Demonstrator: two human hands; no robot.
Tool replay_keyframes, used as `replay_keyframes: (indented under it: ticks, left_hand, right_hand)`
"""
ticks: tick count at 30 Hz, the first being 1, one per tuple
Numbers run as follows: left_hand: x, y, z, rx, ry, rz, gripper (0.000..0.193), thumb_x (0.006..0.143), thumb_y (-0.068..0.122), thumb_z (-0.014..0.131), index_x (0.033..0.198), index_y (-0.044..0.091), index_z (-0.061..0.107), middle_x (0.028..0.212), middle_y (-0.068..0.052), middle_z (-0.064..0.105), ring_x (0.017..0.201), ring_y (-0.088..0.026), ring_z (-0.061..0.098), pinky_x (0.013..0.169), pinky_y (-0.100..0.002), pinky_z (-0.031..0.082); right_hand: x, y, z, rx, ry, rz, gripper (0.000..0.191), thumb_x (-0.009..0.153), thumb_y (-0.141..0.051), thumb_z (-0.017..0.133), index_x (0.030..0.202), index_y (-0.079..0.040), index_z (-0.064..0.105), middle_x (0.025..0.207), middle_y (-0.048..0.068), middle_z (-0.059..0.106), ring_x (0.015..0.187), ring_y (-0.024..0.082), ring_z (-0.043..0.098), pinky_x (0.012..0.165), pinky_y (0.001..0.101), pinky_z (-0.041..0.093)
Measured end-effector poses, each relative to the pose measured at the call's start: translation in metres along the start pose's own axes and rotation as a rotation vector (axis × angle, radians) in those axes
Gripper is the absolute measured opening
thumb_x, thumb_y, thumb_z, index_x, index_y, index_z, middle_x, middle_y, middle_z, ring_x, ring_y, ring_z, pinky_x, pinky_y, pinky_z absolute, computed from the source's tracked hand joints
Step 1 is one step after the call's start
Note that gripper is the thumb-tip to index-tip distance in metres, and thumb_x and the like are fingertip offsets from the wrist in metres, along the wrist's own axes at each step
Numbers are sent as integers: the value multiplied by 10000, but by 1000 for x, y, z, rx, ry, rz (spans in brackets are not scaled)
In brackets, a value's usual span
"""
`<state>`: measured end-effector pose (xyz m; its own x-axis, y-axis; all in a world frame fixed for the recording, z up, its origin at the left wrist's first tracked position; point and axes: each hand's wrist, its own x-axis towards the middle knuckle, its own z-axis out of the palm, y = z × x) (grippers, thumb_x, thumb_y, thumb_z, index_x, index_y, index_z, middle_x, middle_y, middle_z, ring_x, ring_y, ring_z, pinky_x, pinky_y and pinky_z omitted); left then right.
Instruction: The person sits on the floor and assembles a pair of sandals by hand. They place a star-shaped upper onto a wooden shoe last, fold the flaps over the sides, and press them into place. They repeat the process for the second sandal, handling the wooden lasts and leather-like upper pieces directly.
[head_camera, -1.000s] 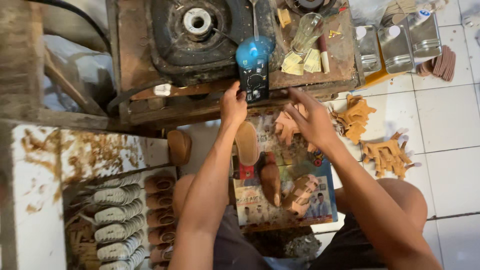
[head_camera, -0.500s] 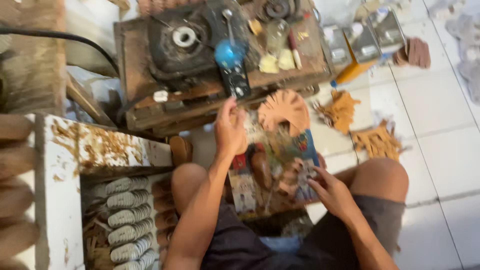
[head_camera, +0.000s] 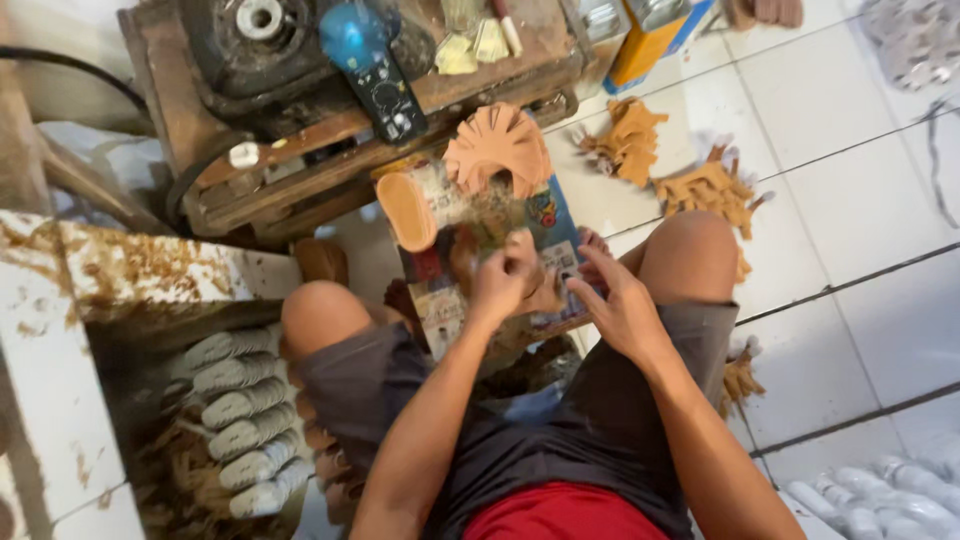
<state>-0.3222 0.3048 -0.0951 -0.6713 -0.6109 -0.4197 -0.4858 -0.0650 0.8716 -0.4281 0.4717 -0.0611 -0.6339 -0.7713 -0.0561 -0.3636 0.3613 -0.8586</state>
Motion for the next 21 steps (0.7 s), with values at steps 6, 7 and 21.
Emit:
replay_keyframes:
  ticks: [6, 7, 21]
  left_hand:
    - [-65, -10, -38, -1242, -66, 78, 345, 1046, 230, 582, 1364, 104, 543, 1229, -72, 678, 1076, -204, 676, 795, -355, 548]
    - [-79, -8, -40, -1287, -61, 116, 357, 1053, 236, 570, 1387, 115, 534, 1246, -81, 671, 1084, -203, 677, 777, -342, 542]
    - [-153, -8, -24, -1205, 15, 278, 339, 1171, 234, 565, 1363, -45, 559, 1194, -180, 684, 1008, -264, 692, 794, -388, 576]
  right_hand:
    - [-45, -52, 7, 126, 132, -319, 834, 825, -215, 831, 1512, 30, 426, 1447, 223, 500, 1299, 332, 555, 1057, 415, 484]
    - [-51, -60, 9, 108, 155, -369, 864, 803, -233, 852, 1510, 26, 429, 1451, 223, 484, 1300, 334, 545, 1075, 418, 476]
    - [-70, -91, 19, -4, 67, -593, 588, 812, -44, 817, 1361, 15, 617, 1222, 169, 640, 1103, 304, 645, 947, 385, 539]
